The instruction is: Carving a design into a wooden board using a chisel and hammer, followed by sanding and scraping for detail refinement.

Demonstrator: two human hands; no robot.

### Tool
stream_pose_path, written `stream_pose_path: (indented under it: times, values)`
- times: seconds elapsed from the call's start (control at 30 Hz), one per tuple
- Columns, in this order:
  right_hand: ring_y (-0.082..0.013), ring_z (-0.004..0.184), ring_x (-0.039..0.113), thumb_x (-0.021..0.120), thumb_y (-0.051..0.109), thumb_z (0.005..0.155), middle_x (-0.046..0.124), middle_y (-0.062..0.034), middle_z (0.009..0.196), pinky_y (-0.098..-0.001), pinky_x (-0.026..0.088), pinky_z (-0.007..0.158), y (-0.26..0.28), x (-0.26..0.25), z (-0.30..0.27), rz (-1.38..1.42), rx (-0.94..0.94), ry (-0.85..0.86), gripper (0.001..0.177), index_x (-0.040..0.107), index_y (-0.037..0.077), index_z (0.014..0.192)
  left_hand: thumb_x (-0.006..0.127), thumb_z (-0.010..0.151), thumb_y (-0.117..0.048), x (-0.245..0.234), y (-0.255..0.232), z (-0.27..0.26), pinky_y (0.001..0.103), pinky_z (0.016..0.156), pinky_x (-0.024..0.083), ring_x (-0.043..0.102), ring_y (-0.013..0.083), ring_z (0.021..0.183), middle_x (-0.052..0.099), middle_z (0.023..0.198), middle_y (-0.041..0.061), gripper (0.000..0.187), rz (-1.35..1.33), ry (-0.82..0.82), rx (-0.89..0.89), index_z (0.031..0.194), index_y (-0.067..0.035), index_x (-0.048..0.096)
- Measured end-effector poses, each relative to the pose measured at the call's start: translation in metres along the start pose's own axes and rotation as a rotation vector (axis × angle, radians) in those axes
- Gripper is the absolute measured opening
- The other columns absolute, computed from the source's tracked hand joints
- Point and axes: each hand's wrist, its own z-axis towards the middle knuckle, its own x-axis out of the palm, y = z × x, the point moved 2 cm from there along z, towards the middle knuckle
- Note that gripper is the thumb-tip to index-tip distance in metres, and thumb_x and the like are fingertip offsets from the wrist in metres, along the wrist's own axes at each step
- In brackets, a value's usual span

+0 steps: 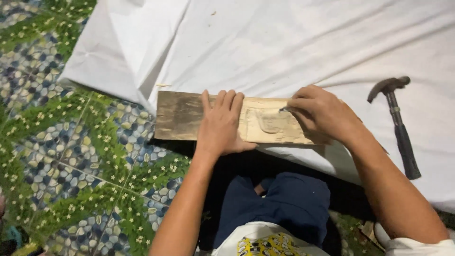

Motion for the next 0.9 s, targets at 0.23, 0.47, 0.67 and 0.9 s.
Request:
stream_pose_path:
  times: [0.23, 0.47, 0.67, 0.9]
  values:
    - [-0.0307, 0.096, 0.072, 0.073, 0.020, 0.093, 0.075, -0.0093, 0.094, -0.0420, 0.059, 0.085, -0.028, 0.010, -0.024, -0.009, 0.046, -0.033, 0.015, 0.080, 0.013, 0.104, 0.086, 0.041, -0.077, 0.002, -0.002, 0.001, 0.072, 0.113, 0.021, 0.051, 0.0343, 0.125, 0.059, 0.124, 0.017, 0.125, -0.004, -0.019, 0.014, 0.135, -0.003, 0.053]
    - [-0.0331, 0.094, 0.074, 0.073, 0.018, 0.094, 0.075, -0.0120, 0.090, -0.0408, 0.060, 0.084, -0.011, -0.003, -0.037, -0.061, 0.106, -0.131, 0.012, 0.080, 0.009, 0.100, 0.084, 0.039, -0.080, 0.002, -0.001, -0.001, 0.071, 0.114, 0.022, 0.052, 0.0324, 0.125, 0.059, 0.124, 0.015, 0.126, 0.030, -0.021, -0.013, 0.135, -0.005, 0.053]
    - [-0.0273, 0.080, 0.070, 0.073, 0.009, 0.093, 0.075, -0.0102, 0.090, -0.0372, 0.056, 0.094, 0.026, -0.012, -0.050, -0.044, 0.203, -0.260, 0.012, 0.078, 0.003, 0.102, 0.085, 0.038, -0.077, 0.003, -0.005, -0.001, 0.069, 0.115, 0.019, 0.048, 0.0324, 0.123, 0.055, 0.126, 0.014, 0.127, 0.043, -0.028, -0.019, 0.135, -0.003, 0.050]
    - [-0.0260, 0.069, 0.066, 0.073, -0.003, 0.092, 0.076, -0.0174, 0.094, -0.0350, 0.054, 0.068, 0.041, 0.002, -0.051, -0.137, 0.277, -0.438, 0.014, 0.078, -0.009, 0.103, 0.088, 0.035, -0.079, 0.006, -0.004, -0.001, 0.067, 0.114, 0.016, 0.045, 0.0346, 0.120, 0.051, 0.128, 0.015, 0.136, 0.063, -0.043, -0.035, 0.137, 0.001, 0.048]
